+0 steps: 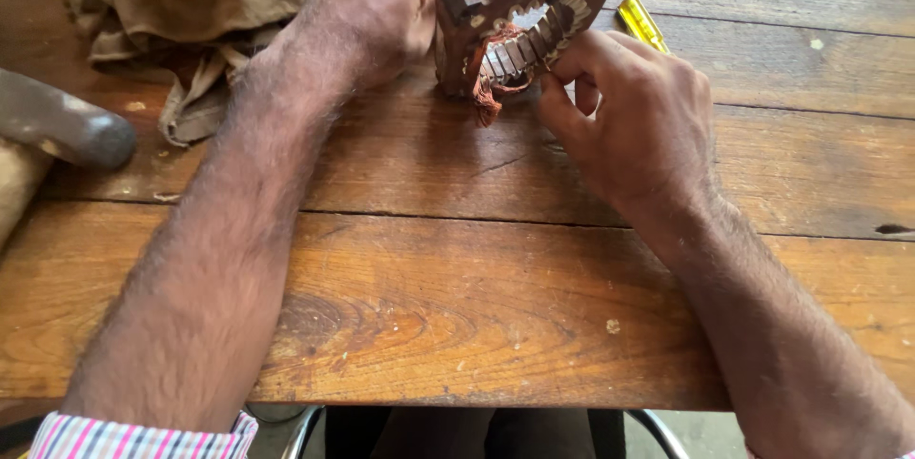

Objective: The person works on an electric motor stator on a wooden workbench, pulling old reddish copper wire windings out of the stator slots by hand. They steady the stator with one hand while extracting wire bundles, and later use a yellow screwdriver to pry and loosen the remaining wire from the slots.

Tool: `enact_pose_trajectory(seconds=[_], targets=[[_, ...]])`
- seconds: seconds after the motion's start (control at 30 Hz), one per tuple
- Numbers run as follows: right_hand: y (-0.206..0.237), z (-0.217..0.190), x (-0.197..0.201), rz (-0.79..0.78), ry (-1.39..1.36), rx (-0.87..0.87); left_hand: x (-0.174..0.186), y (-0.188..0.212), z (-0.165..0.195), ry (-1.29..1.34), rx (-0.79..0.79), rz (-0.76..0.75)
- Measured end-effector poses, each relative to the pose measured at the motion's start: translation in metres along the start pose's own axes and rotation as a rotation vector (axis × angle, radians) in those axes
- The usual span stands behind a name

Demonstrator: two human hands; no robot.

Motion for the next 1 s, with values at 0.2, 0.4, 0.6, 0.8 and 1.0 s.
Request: enact_pose_trajectory(seconds=[0.2,0.4,0.6,0.8,1.0], targets=[[0.002,0.000,0.004,-0.016,0.015,0.007,0.004,0.005,-0.003,-0.059,-0.124,0.176],[0.001,-0.002,0.007,-0.020,0.011,-0.008,0.029,0.008,-0.007,0.043,-0.104,0.270],[0.003,-0.004,0.011,0.008,-0.037,0.020,0.053,0.011,-0.009,0.394,0.012,0.353],[0.005,0.007,0.018,0.061,-0.194,-0.110,0.059,0.009,-0.036,0.740,0.537,0.425],[0.003,-0.002,0.012,0.023,-0.238,-0.066,0.063,-0.013,0.025,1.415,0.185,0.387]])
Point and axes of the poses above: each hand's wrist, its own y-axis away from the middle knuckle, its own x-axis out of the back of the hand, z = x × y, the point moved 8 cm from there along -y, towards the middle knuckle, and after that the axes turned 13 degrees about -y, right-handed, at the moved point
